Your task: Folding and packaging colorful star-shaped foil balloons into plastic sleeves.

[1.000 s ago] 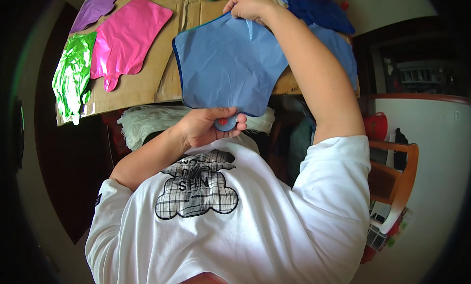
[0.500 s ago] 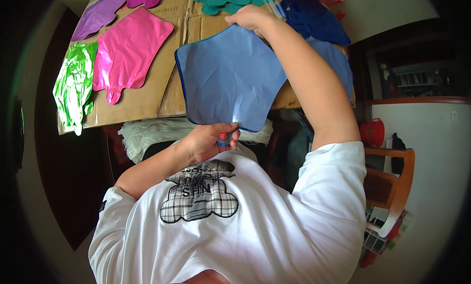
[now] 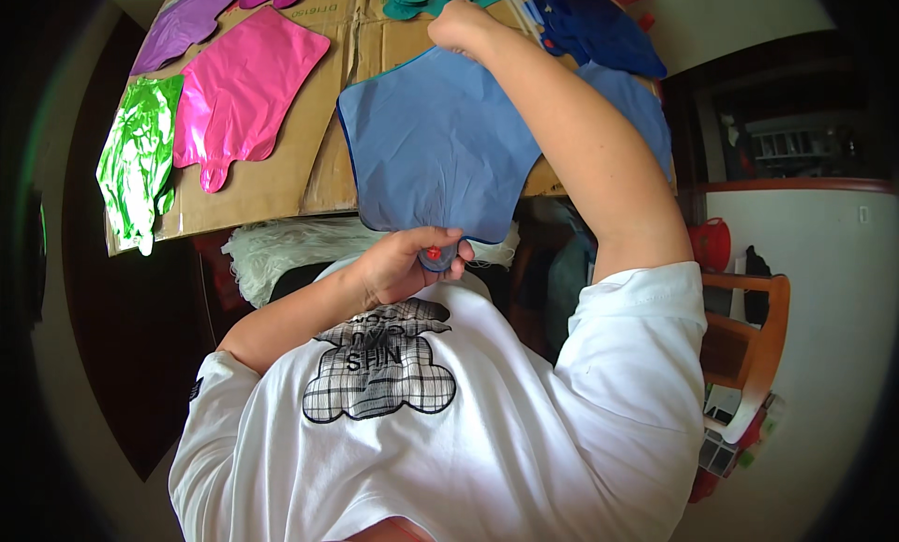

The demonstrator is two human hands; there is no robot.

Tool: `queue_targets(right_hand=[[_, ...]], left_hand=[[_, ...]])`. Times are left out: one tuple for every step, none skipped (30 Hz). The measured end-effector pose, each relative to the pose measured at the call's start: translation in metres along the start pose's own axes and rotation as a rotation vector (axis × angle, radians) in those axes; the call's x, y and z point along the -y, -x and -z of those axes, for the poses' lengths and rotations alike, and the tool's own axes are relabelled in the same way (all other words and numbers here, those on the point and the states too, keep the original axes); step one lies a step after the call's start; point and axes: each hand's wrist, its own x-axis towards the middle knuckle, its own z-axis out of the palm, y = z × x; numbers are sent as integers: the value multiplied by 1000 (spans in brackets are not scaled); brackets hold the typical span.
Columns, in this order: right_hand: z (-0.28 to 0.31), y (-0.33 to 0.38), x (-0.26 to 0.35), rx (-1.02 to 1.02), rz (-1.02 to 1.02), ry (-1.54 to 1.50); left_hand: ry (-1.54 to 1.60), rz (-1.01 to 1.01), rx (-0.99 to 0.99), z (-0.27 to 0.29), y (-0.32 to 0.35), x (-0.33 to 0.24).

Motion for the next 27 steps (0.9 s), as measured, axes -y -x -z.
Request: queue_targets(right_hand=[[4,1,5,66,-52,24],[6,2,9,133,-103,49],[5,-1,9,160,-104,73],[6,-5,5,181,-112,96],[5,-10,0,203,-119,119],[4,-12,-5,171,-95,110],[0,-16,-10,141,-68,102],[-1,-19,-20,108,-48,93],[0,-24,-29,116,9,143],[1,-26,-31,128,72,193],[2,-26,-35,125,70,119],[3,-26,-39,121,68,46],[5,-9,-19,117,22,-154],[12,7,-5,101,-37,-352],[23,16,-1,171,-137,-431],[33,22,1,245,-235,-508],[42,26,0,320,-332,-586],[51,26,-5,391,-339,-544],[57,29,-7,428,-342,-560],[62,35,-8,467,-346,-575],[66,39,-10,505,-349,-590],[67,39,-16,554,-350,-629],[64,39,-21,564,-324,-672],[61,41,-26,573,-299,-714],[59,42,-27,587,-270,-754],[60,44,-22,611,-328,-770],[60,42,-24,609,-291,-752]], left_hand=[[4,-5,11,1,0,0],[8,-10,21,1,1,0],[-10,-7,-22,1,1,0],[-32,2,-61,-1,1,0],[-54,10,-100,-3,2,0],[-69,11,-113,-5,2,0],[-82,10,-128,-6,2,-1],[-98,15,-139,-8,2,-1],[-107,20,-144,-10,2,-1],[-113,21,-152,-11,3,-1],[-120,23,-160,-11,2,-1],[-109,14,-137,-9,1,0],[-87,-13,-131,-3,1,0],[-76,-29,-112,0,0,0],[-82,-38,-94,0,0,0],[-85,-50,-79,0,0,0],[-87,-62,-63,0,0,0],[-88,-62,-45,1,1,-1],[-88,-61,-28,2,2,-1],[-88,-61,-11,2,3,-1],[-97,-63,10,2,3,-1],[-107,-63,32,2,3,-1],[-117,-62,53,2,3,0],[-121,-68,44,0,3,0],[-123,-78,31,-1,4,-1],[-125,-88,18,-1,4,-1],[-136,-79,-4,-1,4,-1]])
